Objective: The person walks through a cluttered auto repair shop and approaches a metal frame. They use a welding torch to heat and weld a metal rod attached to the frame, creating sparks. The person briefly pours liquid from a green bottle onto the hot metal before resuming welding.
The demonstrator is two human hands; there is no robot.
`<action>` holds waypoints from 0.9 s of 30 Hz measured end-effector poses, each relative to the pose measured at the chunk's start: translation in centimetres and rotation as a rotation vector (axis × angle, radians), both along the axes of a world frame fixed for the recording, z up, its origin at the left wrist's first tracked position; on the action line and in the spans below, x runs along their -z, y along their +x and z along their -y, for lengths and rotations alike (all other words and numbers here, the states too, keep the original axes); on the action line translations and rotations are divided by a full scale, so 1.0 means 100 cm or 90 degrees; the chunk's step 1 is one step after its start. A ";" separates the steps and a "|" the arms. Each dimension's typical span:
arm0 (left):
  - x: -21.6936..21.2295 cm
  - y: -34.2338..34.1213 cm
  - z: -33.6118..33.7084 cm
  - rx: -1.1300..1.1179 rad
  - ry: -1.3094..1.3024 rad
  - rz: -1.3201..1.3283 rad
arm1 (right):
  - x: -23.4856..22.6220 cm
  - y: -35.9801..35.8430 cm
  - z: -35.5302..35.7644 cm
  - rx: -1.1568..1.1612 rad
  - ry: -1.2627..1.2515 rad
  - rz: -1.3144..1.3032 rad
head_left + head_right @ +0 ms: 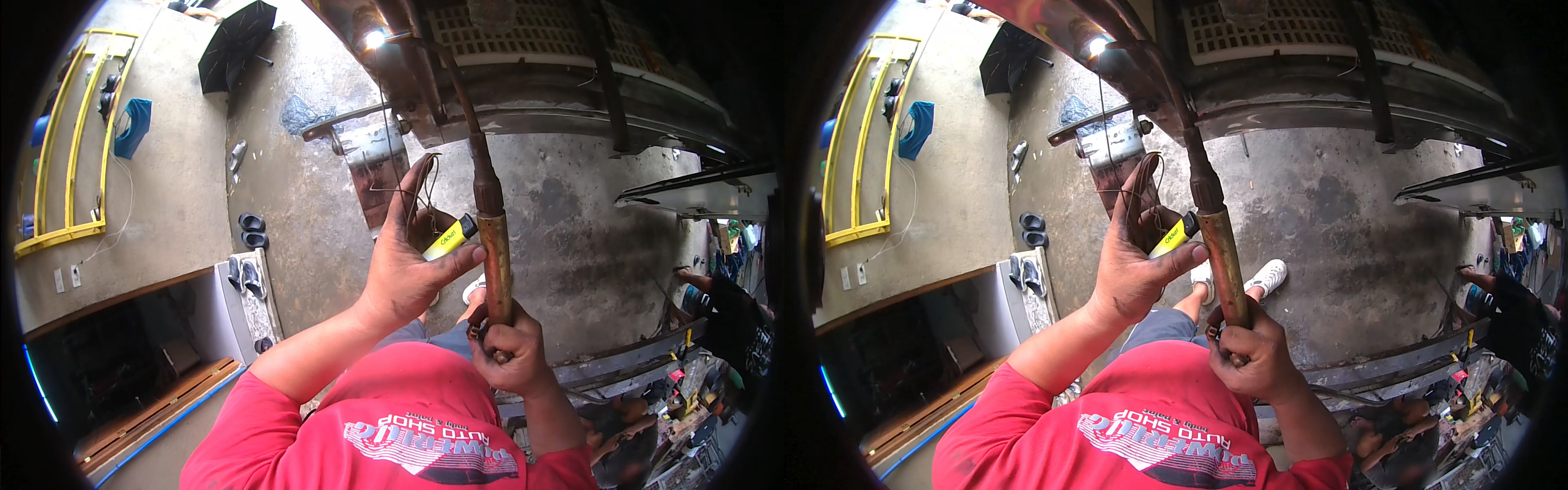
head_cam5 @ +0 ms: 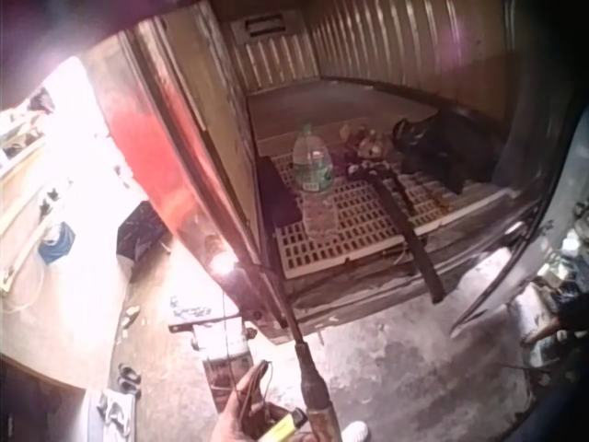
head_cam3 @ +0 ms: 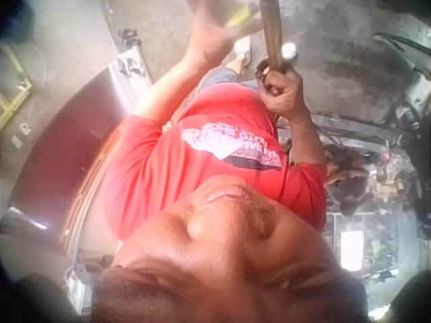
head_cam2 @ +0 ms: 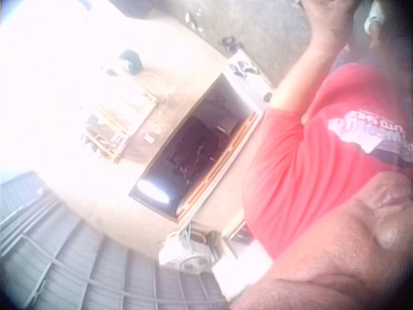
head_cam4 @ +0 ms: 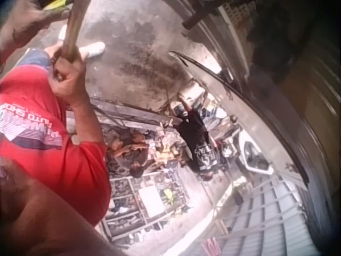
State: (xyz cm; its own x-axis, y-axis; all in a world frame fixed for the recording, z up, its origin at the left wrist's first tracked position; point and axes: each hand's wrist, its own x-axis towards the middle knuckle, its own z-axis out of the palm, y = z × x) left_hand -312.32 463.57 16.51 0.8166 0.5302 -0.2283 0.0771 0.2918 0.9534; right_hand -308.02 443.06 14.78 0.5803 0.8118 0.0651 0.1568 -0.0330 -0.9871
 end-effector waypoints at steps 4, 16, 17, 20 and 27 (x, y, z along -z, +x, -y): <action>0.003 -0.001 -0.001 0.000 0.004 0.019 | 0.001 0.001 -0.001 0.000 0.004 0.018; -0.007 0.000 -0.001 -0.005 -0.005 -0.011 | -0.001 -0.001 -0.004 0.008 0.006 0.027; -0.006 0.000 -0.001 -0.003 -0.001 -0.010 | -0.001 -0.001 -0.005 0.007 0.006 0.026; -0.006 -0.001 -0.002 0.003 0.002 -0.012 | -0.002 0.000 -0.005 0.004 0.001 0.019; -0.009 -0.001 -0.002 0.006 -0.012 -0.036 | -0.003 -0.001 -0.002 -0.016 -0.029 0.012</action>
